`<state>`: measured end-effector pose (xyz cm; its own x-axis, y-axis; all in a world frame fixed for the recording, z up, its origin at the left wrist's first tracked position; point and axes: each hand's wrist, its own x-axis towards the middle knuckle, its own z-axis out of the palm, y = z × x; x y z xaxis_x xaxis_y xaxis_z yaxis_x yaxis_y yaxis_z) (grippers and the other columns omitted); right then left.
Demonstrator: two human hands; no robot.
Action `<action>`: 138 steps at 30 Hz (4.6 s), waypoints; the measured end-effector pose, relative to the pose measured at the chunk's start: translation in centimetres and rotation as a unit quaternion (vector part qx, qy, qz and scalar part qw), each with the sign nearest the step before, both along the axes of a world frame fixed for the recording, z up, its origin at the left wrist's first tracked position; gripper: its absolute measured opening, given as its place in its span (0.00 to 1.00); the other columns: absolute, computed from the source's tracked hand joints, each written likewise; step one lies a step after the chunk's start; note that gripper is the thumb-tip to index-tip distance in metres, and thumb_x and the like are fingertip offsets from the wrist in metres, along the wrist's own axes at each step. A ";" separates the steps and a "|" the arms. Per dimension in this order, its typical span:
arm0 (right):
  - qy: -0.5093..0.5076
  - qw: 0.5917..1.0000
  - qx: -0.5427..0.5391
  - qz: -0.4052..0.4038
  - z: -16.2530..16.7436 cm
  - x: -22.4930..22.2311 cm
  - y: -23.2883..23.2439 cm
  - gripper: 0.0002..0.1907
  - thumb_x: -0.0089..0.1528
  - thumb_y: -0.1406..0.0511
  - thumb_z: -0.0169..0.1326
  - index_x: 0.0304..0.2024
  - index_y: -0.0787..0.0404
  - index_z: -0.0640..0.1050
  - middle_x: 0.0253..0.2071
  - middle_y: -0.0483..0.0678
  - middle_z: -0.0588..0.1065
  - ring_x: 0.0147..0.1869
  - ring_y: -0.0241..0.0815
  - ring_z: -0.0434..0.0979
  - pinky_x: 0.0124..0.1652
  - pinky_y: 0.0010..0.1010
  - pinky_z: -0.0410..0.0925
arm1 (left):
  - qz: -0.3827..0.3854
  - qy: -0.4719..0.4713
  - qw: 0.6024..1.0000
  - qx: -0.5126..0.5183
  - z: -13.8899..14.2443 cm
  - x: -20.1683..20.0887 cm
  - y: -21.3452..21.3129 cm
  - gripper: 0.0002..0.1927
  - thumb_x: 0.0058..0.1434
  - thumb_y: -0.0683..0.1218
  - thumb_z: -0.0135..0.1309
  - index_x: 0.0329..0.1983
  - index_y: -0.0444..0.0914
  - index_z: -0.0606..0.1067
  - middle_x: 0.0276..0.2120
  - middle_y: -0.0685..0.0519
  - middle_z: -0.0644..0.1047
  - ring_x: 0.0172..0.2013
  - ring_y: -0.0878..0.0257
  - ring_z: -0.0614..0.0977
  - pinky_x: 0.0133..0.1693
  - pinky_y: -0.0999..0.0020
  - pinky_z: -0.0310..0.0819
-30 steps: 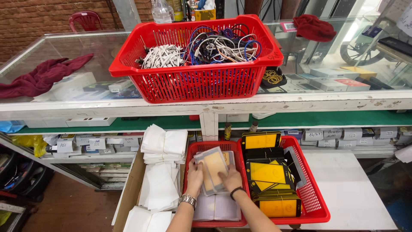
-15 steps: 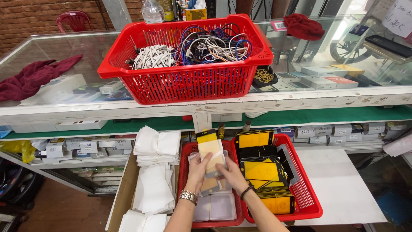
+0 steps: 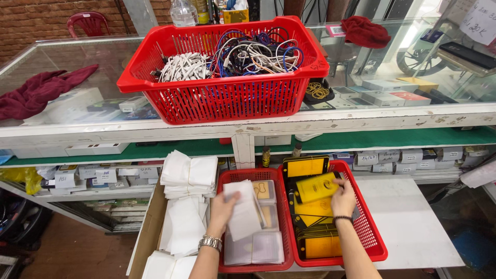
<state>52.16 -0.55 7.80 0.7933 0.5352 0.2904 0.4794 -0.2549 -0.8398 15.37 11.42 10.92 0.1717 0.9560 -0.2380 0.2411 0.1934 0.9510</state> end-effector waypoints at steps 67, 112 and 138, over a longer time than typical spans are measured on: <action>-0.149 0.881 -0.331 0.302 2.1 -20.5 5.1 0.39 0.58 0.49 0.65 0.57 0.68 0.66 0.59 0.64 0.68 0.62 0.61 0.69 0.57 0.42 0.67 | 0.254 0.294 0.917 0.095 -1.7 -10.5 0.6 0.32 0.65 0.65 0.60 0.34 0.28 0.79 0.26 0.38 0.78 0.30 0.45 0.80 0.37 0.54 0.75; -0.206 0.968 -0.074 -0.123 0.3 -1.1 0.6 0.28 0.51 0.65 0.69 0.52 0.61 0.74 0.50 0.61 0.74 0.53 0.64 0.70 0.51 0.49 0.64 | 0.112 0.143 0.982 0.059 1.3 -7.0 -0.6 0.23 0.59 0.54 0.65 0.42 0.28 0.80 0.31 0.40 0.84 0.31 0.51 0.83 0.34 0.58 0.78; 0.444 0.779 -0.121 0.426 3.2 -17.5 3.8 0.25 0.61 0.62 0.59 0.59 0.63 0.73 0.47 0.48 0.81 0.44 0.36 0.80 0.43 0.32 0.72 | -0.010 -0.254 0.954 -0.160 0.6 4.3 1.2 0.23 0.58 0.50 0.62 0.52 0.33 0.78 0.47 0.45 0.83 0.43 0.58 0.86 0.44 0.62 0.82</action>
